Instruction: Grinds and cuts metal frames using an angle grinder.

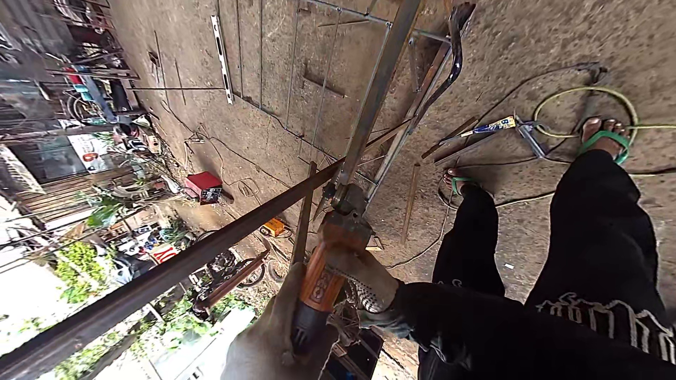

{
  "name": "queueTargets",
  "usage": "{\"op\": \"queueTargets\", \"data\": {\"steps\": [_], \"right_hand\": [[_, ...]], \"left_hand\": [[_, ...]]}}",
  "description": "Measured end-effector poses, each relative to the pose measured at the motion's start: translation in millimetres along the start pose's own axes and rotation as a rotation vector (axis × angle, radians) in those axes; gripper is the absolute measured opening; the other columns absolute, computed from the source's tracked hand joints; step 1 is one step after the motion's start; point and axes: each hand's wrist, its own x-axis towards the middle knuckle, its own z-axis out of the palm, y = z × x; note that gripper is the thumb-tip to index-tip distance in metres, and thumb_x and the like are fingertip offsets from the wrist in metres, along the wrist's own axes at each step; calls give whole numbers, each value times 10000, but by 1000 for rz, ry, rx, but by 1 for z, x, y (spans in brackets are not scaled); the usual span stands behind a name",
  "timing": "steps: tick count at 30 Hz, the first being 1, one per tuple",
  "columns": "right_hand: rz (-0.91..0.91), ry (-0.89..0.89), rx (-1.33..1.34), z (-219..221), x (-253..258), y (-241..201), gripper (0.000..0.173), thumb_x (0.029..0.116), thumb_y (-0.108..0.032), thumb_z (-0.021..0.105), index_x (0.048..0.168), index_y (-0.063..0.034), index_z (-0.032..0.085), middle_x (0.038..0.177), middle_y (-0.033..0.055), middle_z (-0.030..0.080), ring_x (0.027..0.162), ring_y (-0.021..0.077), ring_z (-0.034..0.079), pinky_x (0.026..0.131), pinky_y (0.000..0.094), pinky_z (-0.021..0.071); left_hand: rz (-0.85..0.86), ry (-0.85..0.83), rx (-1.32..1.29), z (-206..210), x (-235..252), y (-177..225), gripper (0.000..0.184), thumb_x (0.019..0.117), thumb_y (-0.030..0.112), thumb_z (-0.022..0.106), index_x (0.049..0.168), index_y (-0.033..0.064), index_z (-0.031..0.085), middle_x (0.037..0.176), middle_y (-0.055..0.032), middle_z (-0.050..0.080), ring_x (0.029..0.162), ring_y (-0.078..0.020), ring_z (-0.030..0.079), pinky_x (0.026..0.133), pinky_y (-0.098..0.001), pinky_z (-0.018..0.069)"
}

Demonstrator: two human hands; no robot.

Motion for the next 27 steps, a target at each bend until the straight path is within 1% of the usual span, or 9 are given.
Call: {"op": "queueTargets", "data": {"steps": [3, 6, 14, 17, 20, 21, 24, 26, 27], "right_hand": [[18, 11, 0, -1, 2, -2, 457, 962, -339, 686, 1272, -10, 620, 1049, 131, 728, 933, 207, 726, 820, 397, 630], [22, 36, -1, 2, 1, -4, 431, 953, -327, 698, 1245, -15, 639, 1031, 116, 732, 924, 191, 723, 825, 384, 625], [13, 56, -17, 2, -1, -15, 440, 935, -341, 720, 1209, -5, 649, 988, 124, 740, 881, 210, 737, 772, 396, 641], [3, 48, -44, 1, -1, -17, 428, 941, -339, 715, 1213, -15, 653, 992, 112, 741, 883, 200, 735, 774, 390, 638], [-8, 54, -31, 1, -3, -15, 430, 934, -331, 726, 1217, -15, 654, 1002, 103, 743, 898, 189, 734, 797, 382, 636], [-9, 49, -31, 0, -3, -15, 441, 934, -338, 728, 1224, -16, 648, 1015, 106, 741, 916, 194, 733, 817, 388, 635], [-19, 68, -32, 1, 0, -13, 461, 923, -352, 739, 1221, -11, 654, 1018, 119, 744, 918, 209, 738, 822, 405, 638], [-40, 78, -50, 2, 1, -14, 436, 925, -340, 734, 1202, -12, 659, 1000, 111, 744, 898, 197, 738, 803, 395, 640], [-39, 83, -64, 2, 1, -15, 419, 931, -336, 730, 1191, -14, 666, 991, 108, 746, 890, 194, 738, 797, 391, 641]], "left_hand": [[-13, -14, 10, -1, 4, 2, 973, 719, 520, 836, 1555, 199, 457, 1068, -28, 763, 752, -165, 734, 581, -499, 609], [-4, -18, 15, -2, 5, 3, 955, 725, 517, 838, 1544, 191, 470, 1074, -33, 766, 756, -165, 738, 578, -496, 609], [-7, -29, 25, -3, 11, 10, 939, 738, 512, 823, 1539, 168, 475, 1034, -43, 768, 748, -184, 735, 575, -508, 597], [-28, -66, 16, -5, 11, 13, 955, 743, 509, 833, 1549, 160, 456, 1037, -46, 768, 743, -187, 736, 581, -510, 604], [-20, -62, 22, -3, 10, 12, 960, 737, 521, 829, 1542, 145, 466, 989, -54, 772, 709, -193, 730, 559, -507, 595], [-23, -63, 16, -3, 11, 11, 962, 734, 522, 829, 1542, 145, 467, 983, -53, 773, 701, -193, 729, 552, -509, 592], [-16, -77, 9, -5, 13, 8, 971, 730, 517, 844, 1546, 162, 457, 1039, -33, 770, 740, -173, 735, 583, -502, 606], [-9, -67, 17, -4, 16, 7, 975, 718, 513, 845, 1546, 175, 457, 1006, -25, 772, 703, -171, 729, 551, -503, 599], [-15, -67, 27, -4, 17, 7, 977, 717, 529, 839, 1548, 191, 455, 1001, -17, 772, 708, -172, 730, 558, -510, 599]]}}
